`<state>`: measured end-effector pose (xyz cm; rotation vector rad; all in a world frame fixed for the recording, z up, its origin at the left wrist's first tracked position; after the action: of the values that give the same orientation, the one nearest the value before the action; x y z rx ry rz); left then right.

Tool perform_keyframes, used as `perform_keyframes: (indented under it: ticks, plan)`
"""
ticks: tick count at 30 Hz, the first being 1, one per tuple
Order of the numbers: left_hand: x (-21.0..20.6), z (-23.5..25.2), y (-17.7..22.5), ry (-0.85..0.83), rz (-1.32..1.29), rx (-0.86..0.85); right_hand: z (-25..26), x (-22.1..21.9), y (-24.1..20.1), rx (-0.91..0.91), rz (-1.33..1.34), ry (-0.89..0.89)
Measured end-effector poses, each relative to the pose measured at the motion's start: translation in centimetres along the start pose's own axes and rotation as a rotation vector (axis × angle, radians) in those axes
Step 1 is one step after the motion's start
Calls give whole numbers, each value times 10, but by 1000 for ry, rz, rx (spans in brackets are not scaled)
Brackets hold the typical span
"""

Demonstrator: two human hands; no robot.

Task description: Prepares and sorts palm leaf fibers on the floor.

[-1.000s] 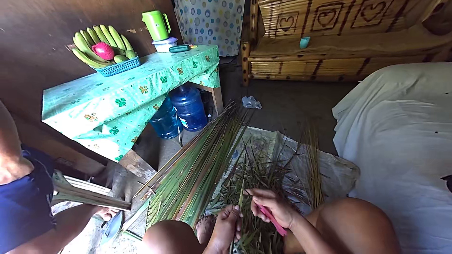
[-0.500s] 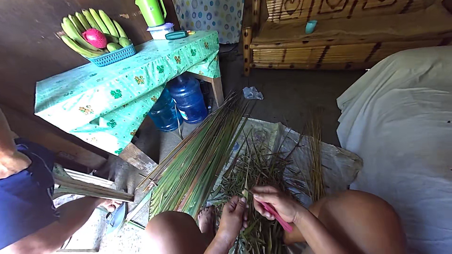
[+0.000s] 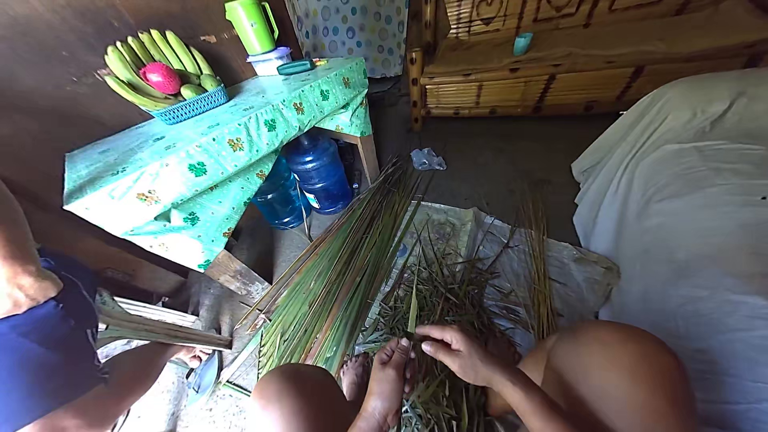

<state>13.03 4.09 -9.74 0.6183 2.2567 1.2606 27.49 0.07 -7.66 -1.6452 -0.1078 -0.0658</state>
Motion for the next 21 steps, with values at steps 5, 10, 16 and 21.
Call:
perform_keyframes:
  ticks: [5, 10, 16, 21]
  plan:
    - [-6, -5, 1, -53, -16, 11, 7, 16, 9, 74, -134, 156]
    - [-11, -10, -1, -86, -14, 9, 18, 45, 11, 84, -12, 345]
    - [-10, -10, -4, -80, -8, 2, 19, 84, 22, 20, 345, 618]
    - [-9, -5, 4, -30, 92, -15, -1, 32, 3, -234, 488, 64]
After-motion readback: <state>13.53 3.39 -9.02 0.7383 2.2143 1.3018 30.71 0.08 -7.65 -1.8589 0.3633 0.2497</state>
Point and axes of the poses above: each hand's wrist, its own z-axis towards the middle knuckle, its own x-axis out of the back of the hand, y = z × x, the point moved 6 cm from there along z, towards the middle knuckle, and after that the axes turned 12 degrees about z, right-handed, at the moved point
